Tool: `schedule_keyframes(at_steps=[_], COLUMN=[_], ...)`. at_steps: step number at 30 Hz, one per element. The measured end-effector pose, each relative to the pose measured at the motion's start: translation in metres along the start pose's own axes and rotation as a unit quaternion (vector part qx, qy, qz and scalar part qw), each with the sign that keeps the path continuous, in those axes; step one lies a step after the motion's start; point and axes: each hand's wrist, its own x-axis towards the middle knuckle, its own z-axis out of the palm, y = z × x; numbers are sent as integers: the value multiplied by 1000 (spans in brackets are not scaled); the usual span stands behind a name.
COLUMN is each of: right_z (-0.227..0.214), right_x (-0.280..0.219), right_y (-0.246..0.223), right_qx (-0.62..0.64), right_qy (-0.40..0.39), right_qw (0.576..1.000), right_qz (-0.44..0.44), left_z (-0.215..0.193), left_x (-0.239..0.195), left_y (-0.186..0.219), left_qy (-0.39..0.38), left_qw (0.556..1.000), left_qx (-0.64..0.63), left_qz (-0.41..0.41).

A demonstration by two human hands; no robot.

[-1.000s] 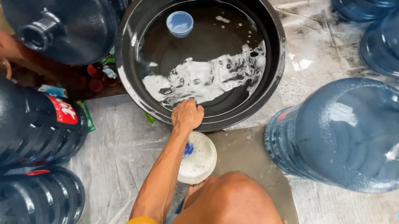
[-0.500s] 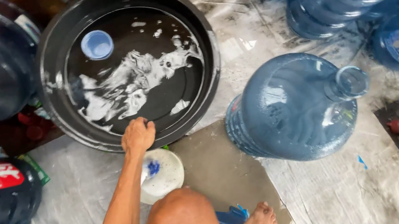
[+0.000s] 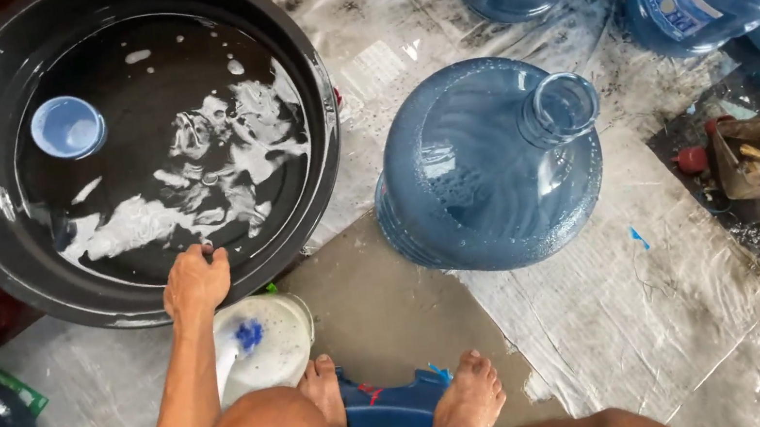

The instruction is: The person scrubs the exterior of a large blue water jug with a black sponge, then rinses it with water from a blue cup. They proceed to rinse the interior of the jug using a long white brush with a blue tip, rotating the brush to clean the inside surfaces.

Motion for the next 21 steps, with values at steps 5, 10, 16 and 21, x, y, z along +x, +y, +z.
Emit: schedule_keyframes(at_steps=[5, 10, 16, 21], right_z=[0, 10, 20, 45], right_x=[1, 6, 8, 6], right_y=[1, 3, 10, 13], right_qx=[5, -1, 23, 32], right_qy=[7, -4, 21, 41], right_qw=[1000, 1000, 1000, 999], right_qz=[-5, 8, 2, -7], left_z=[-4, -8, 16, 17], left_x=[-5, -8, 14, 13], left_y=[4, 8, -18, -18], left_qy=[-4, -15, 28, 26], left_qw=[1000, 999, 1000, 1000], left_qx=[-9, -8, 1, 14], left_qz=[-8, -28, 2, 11])
